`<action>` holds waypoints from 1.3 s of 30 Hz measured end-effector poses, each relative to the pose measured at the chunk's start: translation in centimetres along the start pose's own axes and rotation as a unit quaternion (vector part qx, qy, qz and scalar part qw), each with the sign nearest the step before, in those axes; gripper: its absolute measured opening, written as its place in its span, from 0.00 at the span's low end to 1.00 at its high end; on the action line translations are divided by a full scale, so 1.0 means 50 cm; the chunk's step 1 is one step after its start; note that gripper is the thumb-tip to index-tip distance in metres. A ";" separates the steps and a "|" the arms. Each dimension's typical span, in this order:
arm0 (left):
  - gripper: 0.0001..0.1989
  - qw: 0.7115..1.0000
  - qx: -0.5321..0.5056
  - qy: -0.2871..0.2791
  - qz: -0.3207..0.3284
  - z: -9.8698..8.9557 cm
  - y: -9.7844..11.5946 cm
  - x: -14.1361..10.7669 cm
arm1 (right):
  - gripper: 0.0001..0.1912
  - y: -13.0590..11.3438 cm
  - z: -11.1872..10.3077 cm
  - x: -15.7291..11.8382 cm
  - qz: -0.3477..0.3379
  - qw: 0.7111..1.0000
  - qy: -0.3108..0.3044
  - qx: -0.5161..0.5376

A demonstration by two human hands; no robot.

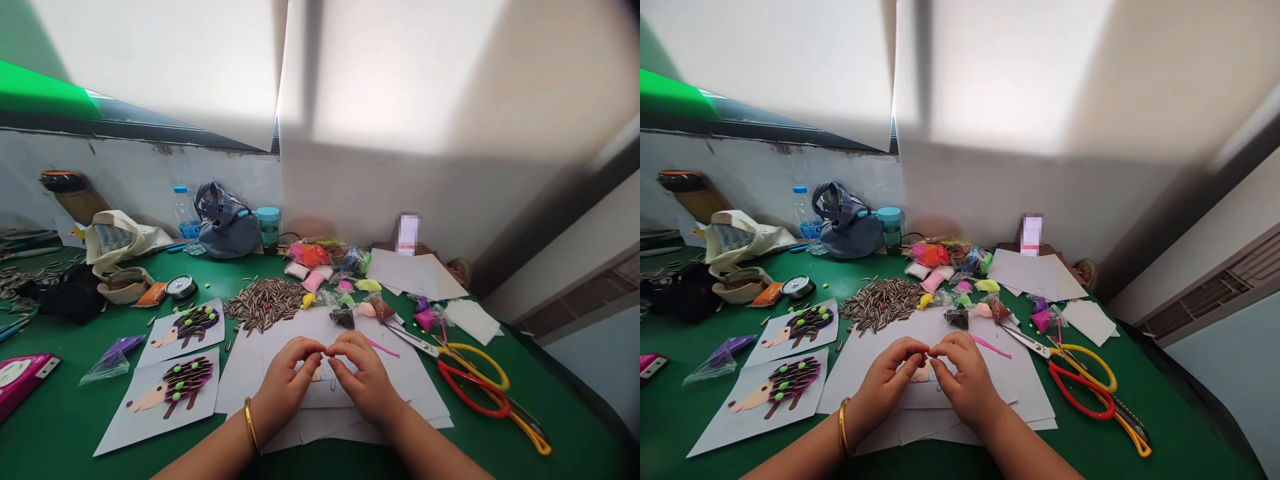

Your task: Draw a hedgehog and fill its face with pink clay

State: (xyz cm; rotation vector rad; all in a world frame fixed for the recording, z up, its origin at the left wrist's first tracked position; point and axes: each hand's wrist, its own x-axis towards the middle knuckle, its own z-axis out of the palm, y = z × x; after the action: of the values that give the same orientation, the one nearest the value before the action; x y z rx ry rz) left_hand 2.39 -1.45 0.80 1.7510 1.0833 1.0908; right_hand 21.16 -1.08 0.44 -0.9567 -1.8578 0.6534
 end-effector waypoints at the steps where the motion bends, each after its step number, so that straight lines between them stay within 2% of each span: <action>1: 0.10 1.000 0.001 -0.002 0.001 0.000 0.001 0.001 | 0.08 0.000 0.001 0.000 -0.008 1.000 -0.002 0.001; 10: 0.10 1.000 0.004 -0.012 0.000 0.002 0.004 0.003 | 0.10 -0.001 0.005 -0.003 -0.030 0.999 0.008 -0.011; 16: 0.10 0.999 0.003 -0.039 -0.011 0.004 0.002 0.002 | 0.13 -0.001 0.010 -0.005 -0.063 0.998 0.030 -0.010; 23: 0.13 0.990 -0.090 -0.047 -0.097 0.003 0.003 0.010 | 0.20 -0.002 0.014 -0.005 -0.123 0.991 0.030 -0.053; 32: 0.14 0.968 -0.190 -0.030 -0.161 -0.001 0.008 0.016 | 0.25 0.000 0.010 -0.005 -0.074 0.996 0.005 -0.050; 39: 0.15 0.981 -0.138 -0.020 -0.132 -0.004 0.007 0.017 | 0.21 0.005 0.001 -0.003 -0.051 0.997 0.014 -0.050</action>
State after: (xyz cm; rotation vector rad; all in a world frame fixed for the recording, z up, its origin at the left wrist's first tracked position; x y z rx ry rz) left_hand 2.52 -0.72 1.41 1.3635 1.0487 0.9836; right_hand 21.23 -1.05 0.14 -0.9247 -1.9161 0.4870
